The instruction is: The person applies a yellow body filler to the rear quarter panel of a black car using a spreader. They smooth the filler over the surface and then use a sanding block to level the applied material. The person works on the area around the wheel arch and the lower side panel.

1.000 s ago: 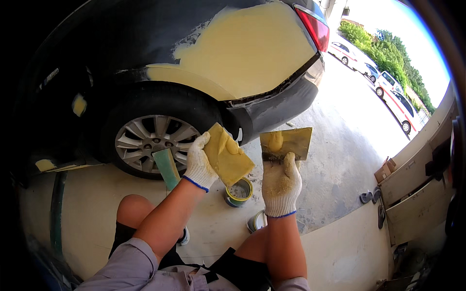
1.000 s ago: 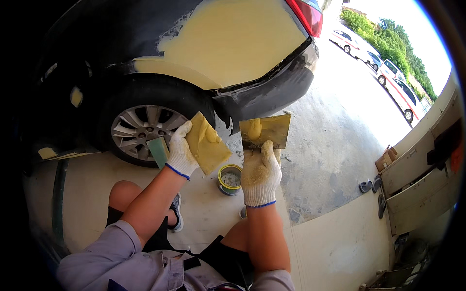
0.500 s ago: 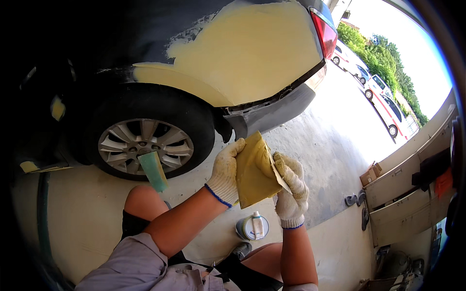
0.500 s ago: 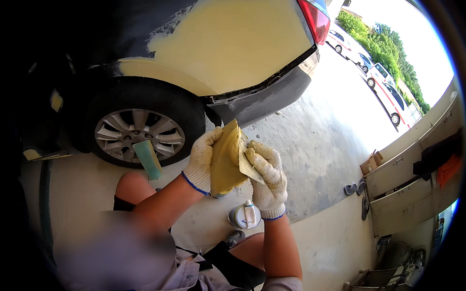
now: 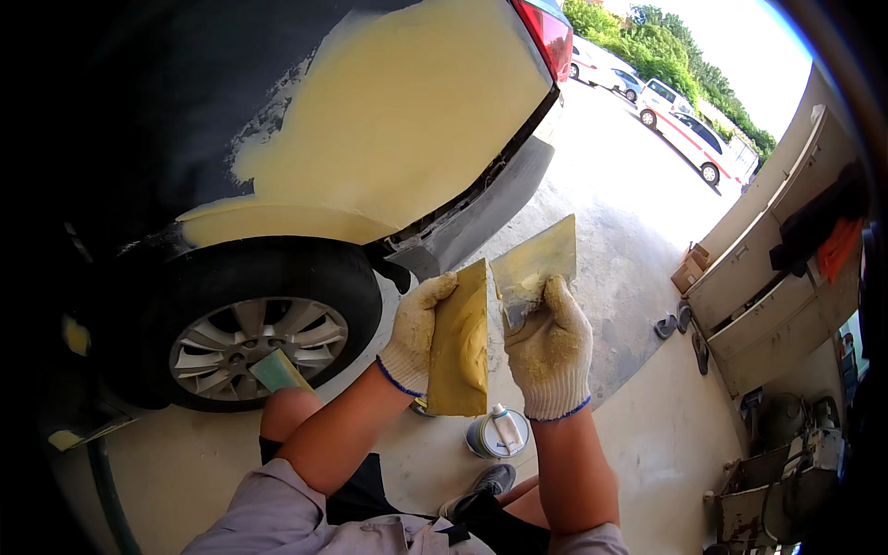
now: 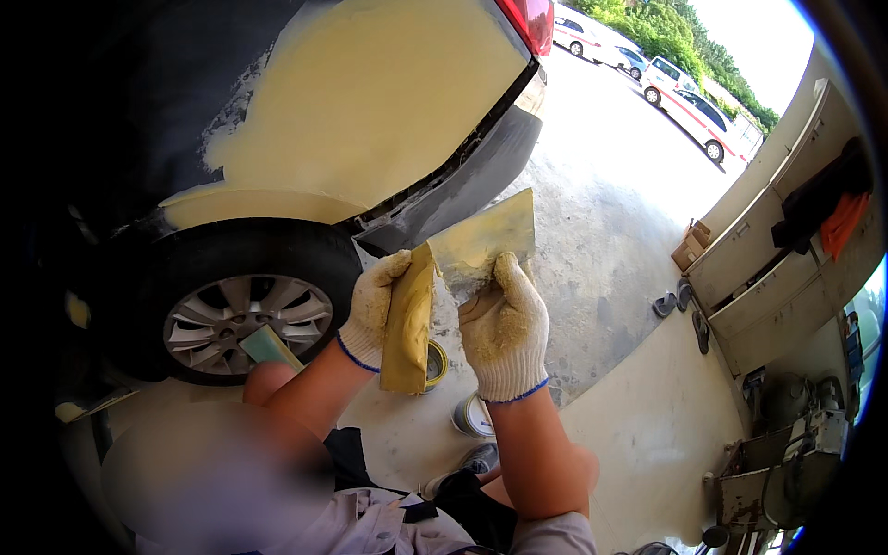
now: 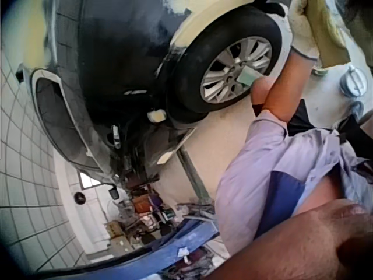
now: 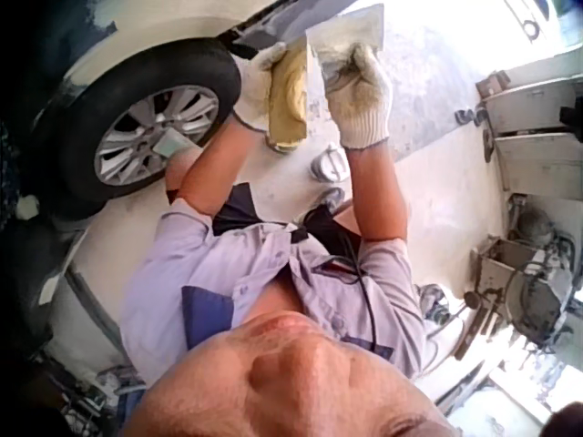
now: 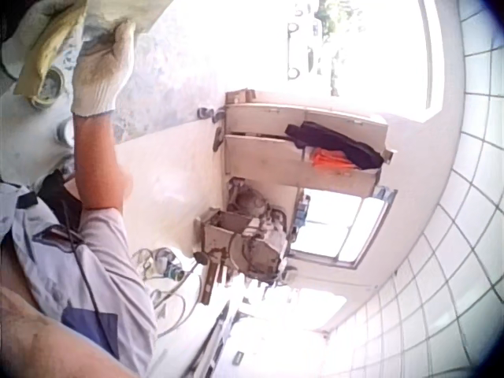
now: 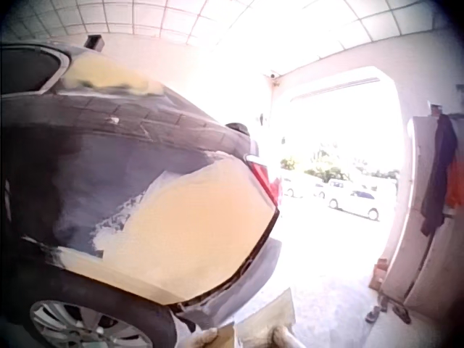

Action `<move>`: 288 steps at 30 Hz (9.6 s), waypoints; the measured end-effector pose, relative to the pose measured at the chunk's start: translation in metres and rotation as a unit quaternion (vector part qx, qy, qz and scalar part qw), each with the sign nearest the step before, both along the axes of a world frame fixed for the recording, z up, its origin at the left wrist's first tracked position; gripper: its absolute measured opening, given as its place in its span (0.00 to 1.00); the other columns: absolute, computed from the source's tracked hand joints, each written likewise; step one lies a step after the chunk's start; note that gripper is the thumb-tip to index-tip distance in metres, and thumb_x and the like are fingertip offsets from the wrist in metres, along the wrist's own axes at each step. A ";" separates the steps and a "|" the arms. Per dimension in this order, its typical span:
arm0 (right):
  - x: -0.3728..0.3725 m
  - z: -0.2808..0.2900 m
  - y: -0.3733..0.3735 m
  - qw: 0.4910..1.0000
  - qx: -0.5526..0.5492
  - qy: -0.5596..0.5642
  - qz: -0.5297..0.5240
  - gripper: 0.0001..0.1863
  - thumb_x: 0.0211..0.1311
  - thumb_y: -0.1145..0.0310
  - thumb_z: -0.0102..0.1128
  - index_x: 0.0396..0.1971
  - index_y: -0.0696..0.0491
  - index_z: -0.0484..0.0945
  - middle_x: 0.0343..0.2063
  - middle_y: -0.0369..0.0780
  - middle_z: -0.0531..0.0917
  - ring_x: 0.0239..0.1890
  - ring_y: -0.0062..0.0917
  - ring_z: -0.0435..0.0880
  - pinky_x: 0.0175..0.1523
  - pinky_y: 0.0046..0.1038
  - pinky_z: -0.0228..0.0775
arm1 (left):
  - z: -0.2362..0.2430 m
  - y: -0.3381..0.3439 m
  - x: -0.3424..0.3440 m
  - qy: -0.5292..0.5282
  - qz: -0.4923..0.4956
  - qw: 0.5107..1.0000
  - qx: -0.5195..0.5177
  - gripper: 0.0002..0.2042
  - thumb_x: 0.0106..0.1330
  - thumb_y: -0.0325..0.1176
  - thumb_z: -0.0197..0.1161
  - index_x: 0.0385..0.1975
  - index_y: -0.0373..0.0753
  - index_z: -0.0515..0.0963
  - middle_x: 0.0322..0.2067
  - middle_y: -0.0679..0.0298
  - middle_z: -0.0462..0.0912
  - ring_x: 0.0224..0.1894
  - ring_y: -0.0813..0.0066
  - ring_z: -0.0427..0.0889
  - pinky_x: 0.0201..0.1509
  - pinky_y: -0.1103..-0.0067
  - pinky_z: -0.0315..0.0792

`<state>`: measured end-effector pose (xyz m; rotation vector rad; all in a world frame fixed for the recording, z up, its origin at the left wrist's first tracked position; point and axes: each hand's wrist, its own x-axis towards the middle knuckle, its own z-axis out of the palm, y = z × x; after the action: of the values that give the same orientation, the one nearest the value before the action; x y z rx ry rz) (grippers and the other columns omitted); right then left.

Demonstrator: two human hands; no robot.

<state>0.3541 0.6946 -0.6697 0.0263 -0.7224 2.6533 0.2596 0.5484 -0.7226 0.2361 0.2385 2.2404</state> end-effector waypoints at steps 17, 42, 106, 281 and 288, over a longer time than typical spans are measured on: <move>0.029 -0.016 -0.010 0.389 0.806 0.052 -0.443 0.32 0.39 0.79 0.68 0.51 0.44 0.90 0.49 0.39 0.84 0.54 0.43 0.82 0.62 0.50 0.75 | 0.030 -0.045 0.017 0.202 0.453 0.854 -0.159 0.19 0.82 0.30 0.61 0.67 0.28 0.76 0.61 0.55 0.85 0.61 0.69 0.85 0.70 0.71 0.76; -0.195 0.062 0.108 0.907 0.295 -0.186 -0.234 0.23 0.63 0.71 0.59 0.57 0.60 0.85 0.40 0.43 0.87 0.38 0.27 0.86 0.45 0.30 0.80 | -0.009 -0.078 -0.048 0.684 0.440 0.440 -0.380 0.11 0.60 0.32 0.75 0.41 0.36 0.91 0.36 0.61 0.92 0.49 0.59 0.86 0.72 0.58 0.72; -0.244 0.087 0.028 0.785 0.456 -0.250 -0.335 0.18 0.63 0.70 0.54 0.45 0.56 0.91 0.24 0.40 0.87 0.24 0.24 0.84 0.33 0.31 0.77 | -0.012 -0.092 -0.028 0.775 0.320 0.458 -0.294 0.13 0.54 0.31 0.79 0.40 0.41 0.92 0.33 0.60 0.89 0.43 0.59 0.89 0.61 0.59 0.82; -0.311 0.049 0.133 0.621 0.575 0.097 -0.524 0.22 0.74 0.80 0.57 0.64 0.50 0.86 0.61 0.42 0.85 0.63 0.34 0.82 0.71 0.31 0.71 | -0.052 -0.081 -0.072 0.756 0.271 0.106 -0.587 0.15 0.65 0.36 0.68 0.39 0.27 0.87 0.75 0.43 0.70 0.73 0.39 0.67 0.73 0.52 0.67; -0.327 0.053 0.156 0.549 0.611 0.074 -0.566 0.25 0.72 0.83 0.56 0.64 0.49 0.85 0.59 0.43 0.85 0.65 0.34 0.83 0.72 0.32 0.70 | -0.049 -0.068 -0.069 0.755 0.270 0.129 -0.584 0.14 0.65 0.36 0.68 0.38 0.29 0.88 0.74 0.42 0.70 0.73 0.39 0.69 0.72 0.51 0.68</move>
<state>0.0273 0.8507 -0.6170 0.1099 -1.6094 0.5697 0.1903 0.4802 -0.7718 1.5034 3.1970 0.3727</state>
